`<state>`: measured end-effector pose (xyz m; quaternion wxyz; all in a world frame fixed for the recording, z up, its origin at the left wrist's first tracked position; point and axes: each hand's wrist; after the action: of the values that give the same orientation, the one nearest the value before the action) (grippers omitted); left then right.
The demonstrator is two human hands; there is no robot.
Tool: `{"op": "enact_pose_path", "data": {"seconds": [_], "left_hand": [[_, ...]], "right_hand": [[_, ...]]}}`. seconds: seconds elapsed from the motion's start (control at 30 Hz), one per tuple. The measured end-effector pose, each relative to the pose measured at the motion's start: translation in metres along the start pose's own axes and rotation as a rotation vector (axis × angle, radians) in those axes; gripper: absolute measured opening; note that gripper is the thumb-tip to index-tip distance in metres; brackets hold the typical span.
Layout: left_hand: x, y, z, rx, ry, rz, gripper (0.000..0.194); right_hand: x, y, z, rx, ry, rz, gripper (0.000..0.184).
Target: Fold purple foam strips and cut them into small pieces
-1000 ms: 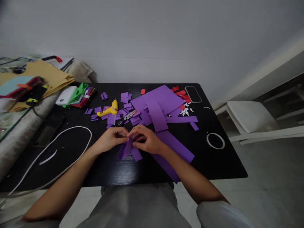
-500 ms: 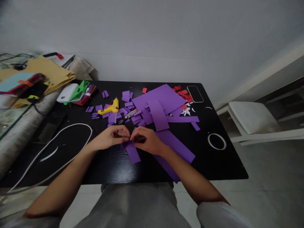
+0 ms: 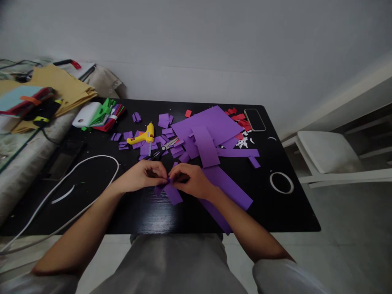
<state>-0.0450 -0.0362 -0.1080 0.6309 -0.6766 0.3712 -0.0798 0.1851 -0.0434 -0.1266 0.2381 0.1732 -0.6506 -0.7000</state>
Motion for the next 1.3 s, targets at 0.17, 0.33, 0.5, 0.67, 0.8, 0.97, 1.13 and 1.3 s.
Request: {"op": "enact_pose_path", "data": {"seconds": [0.17,0.33,0.5,0.67,0.8,0.97,1.13,1.3], "left_hand": [[0.0003,-0.0004,0.0001,0.017,-0.022,0.03,0.013],[-0.0001,-0.0022,0.0004,0.037,-0.046,0.039,0.012],[-0.001,-0.0041,-0.0002,0.043,-0.042,0.056,0.011],[-0.0017,-0.0039,-0.0004,0.032,-0.019,0.058,0.01],[-0.0022,-0.0032,0.0001,0.029,-0.006,0.041,0.009],[-0.0031,-0.0047,-0.0004,0.036,0.008,0.025,0.01],[-0.0047,-0.0077,-0.0008,0.02,0.035,0.036,0.015],[-0.0055,-0.009,-0.0003,-0.016,0.074,0.091,0.019]], "right_hand": [[-0.0004,-0.0018,-0.0003,0.048,0.005,-0.005,0.011],[-0.0008,-0.0027,-0.0004,0.03,-0.01,-0.088,0.01],[-0.0008,-0.004,-0.0002,-0.029,-0.012,-0.109,0.012],[-0.0007,-0.0067,-0.0003,-0.103,-0.001,-0.146,0.012],[-0.0003,-0.0065,-0.0003,-0.136,0.009,-0.187,0.014],[-0.0003,-0.0038,-0.0007,-0.174,0.007,-0.233,0.016],[-0.0015,-0.0059,-0.0021,-0.225,0.032,-0.273,0.013],[-0.0012,-0.0089,-0.0032,-0.29,0.06,-0.309,0.018]]}}
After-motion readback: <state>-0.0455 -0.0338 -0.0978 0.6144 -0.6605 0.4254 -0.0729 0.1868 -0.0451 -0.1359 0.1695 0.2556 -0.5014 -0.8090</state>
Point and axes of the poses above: each hand's wrist, its own z-axis towards the middle knuckle, its own x-axis out of the palm, y = z × x, and after that the axes turned 13 degrees about z, right-handed
